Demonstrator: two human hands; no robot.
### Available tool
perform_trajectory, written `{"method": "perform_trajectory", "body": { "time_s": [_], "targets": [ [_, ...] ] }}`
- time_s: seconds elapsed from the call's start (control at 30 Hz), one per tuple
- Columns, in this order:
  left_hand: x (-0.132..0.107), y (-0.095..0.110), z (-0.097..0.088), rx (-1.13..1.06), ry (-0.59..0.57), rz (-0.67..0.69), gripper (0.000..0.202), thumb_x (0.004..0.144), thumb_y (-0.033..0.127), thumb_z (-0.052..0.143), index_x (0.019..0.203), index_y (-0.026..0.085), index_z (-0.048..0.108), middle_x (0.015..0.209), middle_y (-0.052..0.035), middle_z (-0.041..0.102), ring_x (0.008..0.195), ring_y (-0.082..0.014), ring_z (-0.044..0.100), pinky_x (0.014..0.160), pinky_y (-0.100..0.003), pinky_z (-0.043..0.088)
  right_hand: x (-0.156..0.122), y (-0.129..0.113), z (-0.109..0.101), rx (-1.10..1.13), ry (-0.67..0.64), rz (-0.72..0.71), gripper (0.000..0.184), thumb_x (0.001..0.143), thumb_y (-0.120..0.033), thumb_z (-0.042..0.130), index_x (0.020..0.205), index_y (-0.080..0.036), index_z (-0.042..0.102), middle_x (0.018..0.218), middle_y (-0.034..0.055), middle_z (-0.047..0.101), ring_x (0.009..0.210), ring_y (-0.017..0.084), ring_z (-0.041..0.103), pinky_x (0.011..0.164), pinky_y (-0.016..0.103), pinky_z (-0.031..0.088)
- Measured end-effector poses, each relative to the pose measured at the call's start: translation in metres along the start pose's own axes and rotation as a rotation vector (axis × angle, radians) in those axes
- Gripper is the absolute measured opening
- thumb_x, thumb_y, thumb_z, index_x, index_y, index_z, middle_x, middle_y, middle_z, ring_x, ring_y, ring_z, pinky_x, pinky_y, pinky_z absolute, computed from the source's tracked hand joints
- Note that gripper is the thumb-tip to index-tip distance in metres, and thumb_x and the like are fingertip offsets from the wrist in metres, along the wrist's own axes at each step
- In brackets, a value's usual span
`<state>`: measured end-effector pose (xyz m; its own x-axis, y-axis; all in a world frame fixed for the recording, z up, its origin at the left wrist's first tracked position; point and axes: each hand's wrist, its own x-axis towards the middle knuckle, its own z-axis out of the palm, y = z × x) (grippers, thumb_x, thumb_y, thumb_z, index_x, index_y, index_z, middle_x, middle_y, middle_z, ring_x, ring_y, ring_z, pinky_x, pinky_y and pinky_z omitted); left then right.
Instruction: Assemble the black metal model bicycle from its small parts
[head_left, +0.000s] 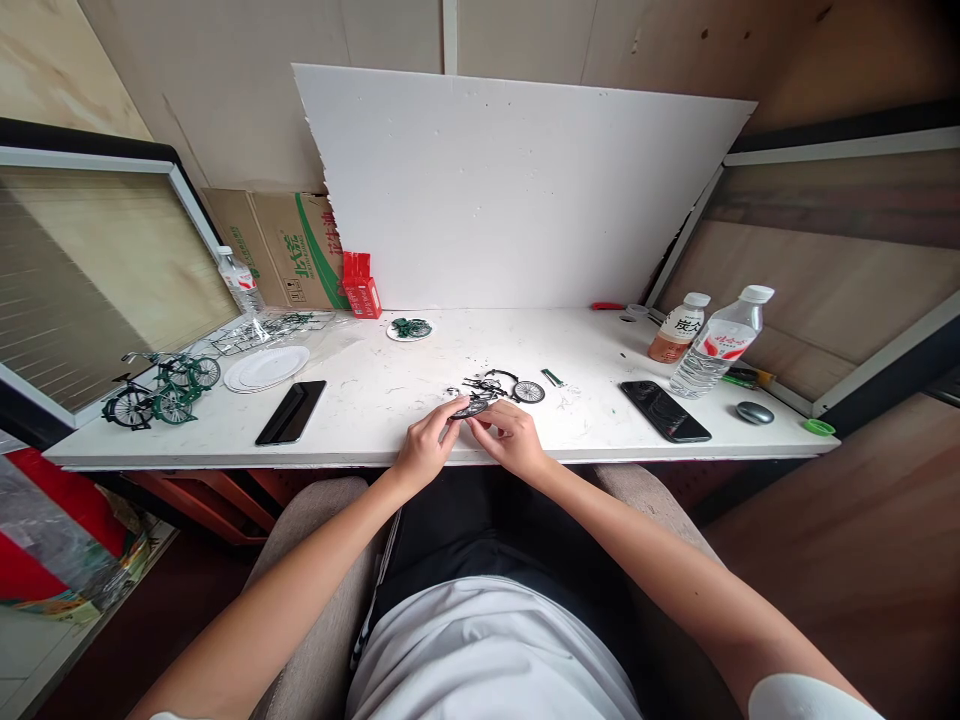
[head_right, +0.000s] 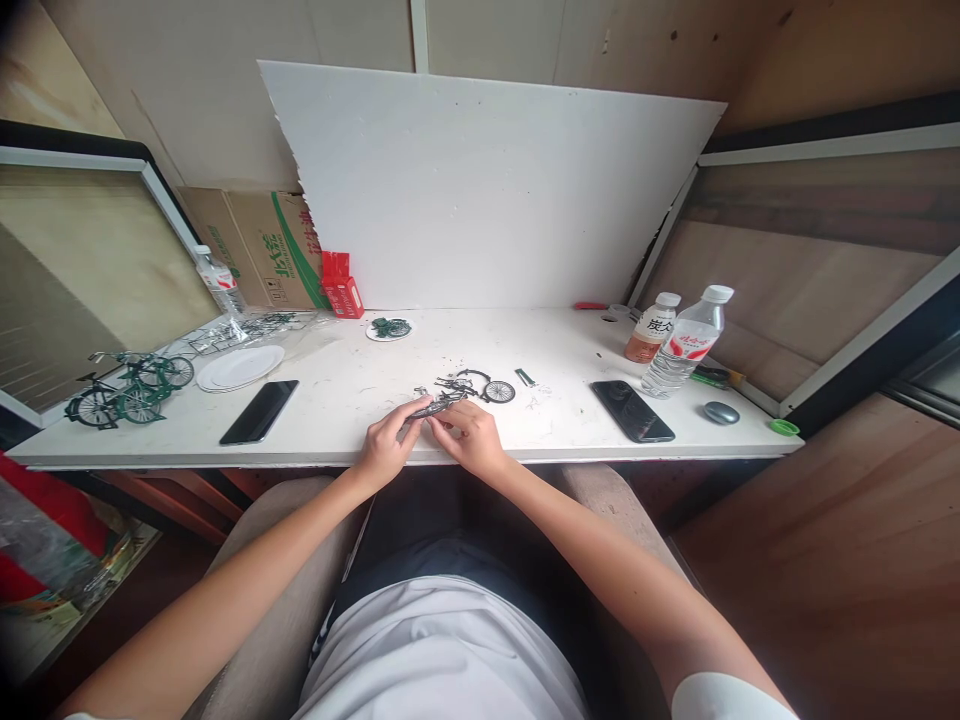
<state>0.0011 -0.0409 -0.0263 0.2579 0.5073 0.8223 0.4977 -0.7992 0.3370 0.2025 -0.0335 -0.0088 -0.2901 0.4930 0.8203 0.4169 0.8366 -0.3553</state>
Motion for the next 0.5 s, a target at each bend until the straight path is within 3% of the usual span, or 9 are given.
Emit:
{"method": "perform_trajectory", "body": {
  "time_s": [0.5],
  "targets": [
    [0.0006, -0.0002, 0.0008, -0.020, 0.005, -0.006, 0.040, 0.108, 0.021, 0.051, 0.147, 0.025, 0.058, 0.141, -0.0090, 0.071, 0.131, -0.0243, 0.070, 0.113, -0.046, 0.060, 0.0006, -0.0029, 0.0007, -0.013, -0.068, 0.089, 0.023, 0.107, -0.031, 0.056, 0.089, -0.022, 0.066, 0.083, 0.0054, 0.069, 0.075, 0.019, 0.062, 0.070, 0.034, 0.052]
  ]
}}
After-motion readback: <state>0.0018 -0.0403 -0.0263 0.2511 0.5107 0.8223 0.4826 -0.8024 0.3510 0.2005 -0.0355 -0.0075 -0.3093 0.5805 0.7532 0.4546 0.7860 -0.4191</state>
